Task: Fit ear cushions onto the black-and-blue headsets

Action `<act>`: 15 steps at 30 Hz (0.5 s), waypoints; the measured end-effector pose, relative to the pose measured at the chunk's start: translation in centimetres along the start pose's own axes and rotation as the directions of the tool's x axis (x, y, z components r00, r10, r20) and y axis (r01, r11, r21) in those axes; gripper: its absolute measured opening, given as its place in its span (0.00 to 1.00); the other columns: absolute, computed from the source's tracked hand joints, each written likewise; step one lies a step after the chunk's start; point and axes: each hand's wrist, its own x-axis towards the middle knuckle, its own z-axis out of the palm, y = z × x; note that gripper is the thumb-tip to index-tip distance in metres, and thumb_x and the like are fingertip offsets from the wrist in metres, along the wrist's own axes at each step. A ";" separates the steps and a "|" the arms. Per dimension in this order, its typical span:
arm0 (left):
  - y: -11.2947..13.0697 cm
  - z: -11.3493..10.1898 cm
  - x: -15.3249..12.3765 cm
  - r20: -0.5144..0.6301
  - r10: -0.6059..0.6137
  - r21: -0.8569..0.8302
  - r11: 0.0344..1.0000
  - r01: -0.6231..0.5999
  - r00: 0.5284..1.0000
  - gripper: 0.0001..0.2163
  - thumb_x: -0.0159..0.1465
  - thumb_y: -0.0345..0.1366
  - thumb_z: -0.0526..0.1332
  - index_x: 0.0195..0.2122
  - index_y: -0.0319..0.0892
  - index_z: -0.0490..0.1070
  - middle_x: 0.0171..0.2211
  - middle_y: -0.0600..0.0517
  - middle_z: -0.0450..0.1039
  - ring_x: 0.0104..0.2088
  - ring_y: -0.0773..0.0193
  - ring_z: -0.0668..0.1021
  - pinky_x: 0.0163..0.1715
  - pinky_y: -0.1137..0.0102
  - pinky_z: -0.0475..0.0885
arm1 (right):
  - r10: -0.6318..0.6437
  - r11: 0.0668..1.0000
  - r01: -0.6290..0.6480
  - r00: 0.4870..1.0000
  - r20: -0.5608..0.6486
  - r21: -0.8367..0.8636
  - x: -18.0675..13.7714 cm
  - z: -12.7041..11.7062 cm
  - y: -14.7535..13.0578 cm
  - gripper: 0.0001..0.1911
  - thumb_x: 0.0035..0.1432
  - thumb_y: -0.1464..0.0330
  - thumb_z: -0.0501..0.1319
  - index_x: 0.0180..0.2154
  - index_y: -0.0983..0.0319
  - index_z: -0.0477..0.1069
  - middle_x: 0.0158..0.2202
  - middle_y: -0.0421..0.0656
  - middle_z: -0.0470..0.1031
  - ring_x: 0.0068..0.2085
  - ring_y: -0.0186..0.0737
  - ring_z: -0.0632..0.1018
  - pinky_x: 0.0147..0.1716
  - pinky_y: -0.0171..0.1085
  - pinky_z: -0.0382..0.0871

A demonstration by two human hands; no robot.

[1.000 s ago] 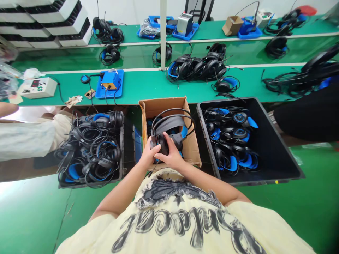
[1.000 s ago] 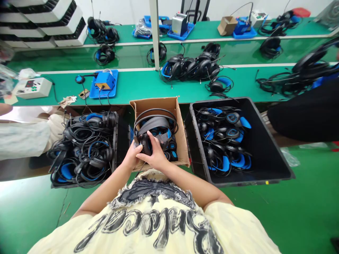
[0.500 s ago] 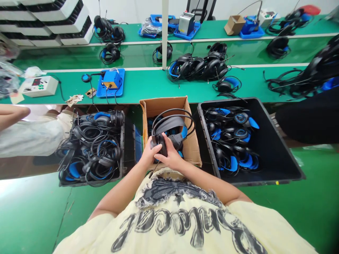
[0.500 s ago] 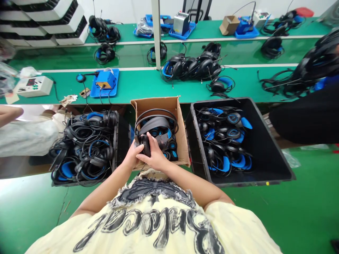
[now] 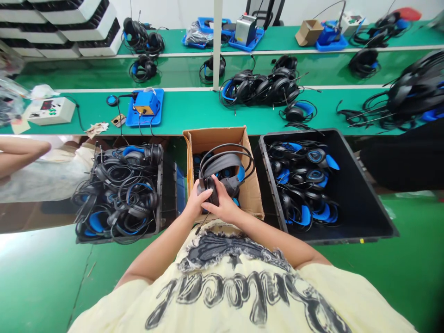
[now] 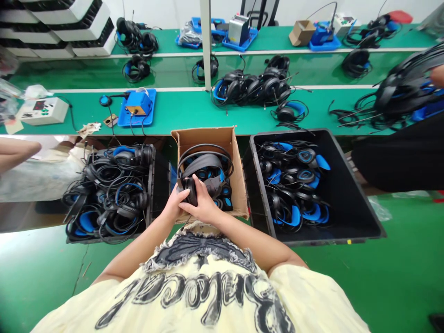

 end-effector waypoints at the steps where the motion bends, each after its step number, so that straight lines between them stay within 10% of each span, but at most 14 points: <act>1: -0.1 0.0 0.0 -0.001 -0.003 -0.007 1.000 0.003 1.000 0.26 0.50 0.47 0.76 0.47 0.44 0.73 0.42 0.52 0.75 0.44 0.59 0.77 0.47 0.66 0.71 | 0.001 1.000 -0.001 1.000 -0.004 -0.002 0.0 0.0 0.0 0.56 0.57 0.56 0.69 0.74 0.56 0.36 0.69 0.57 0.54 0.71 0.54 0.61 0.71 0.60 0.53; 15: -0.5 0.0 0.8 -0.038 -0.031 -0.003 1.000 0.031 0.999 0.26 0.50 0.44 0.75 0.48 0.44 0.72 0.43 0.51 0.77 0.44 0.57 0.78 0.48 0.64 0.72 | 0.069 0.997 -0.068 0.997 -0.036 0.023 0.2 0.7 1.4 0.55 0.56 0.55 0.69 0.74 0.58 0.40 0.71 0.56 0.55 0.72 0.53 0.59 0.72 0.57 0.50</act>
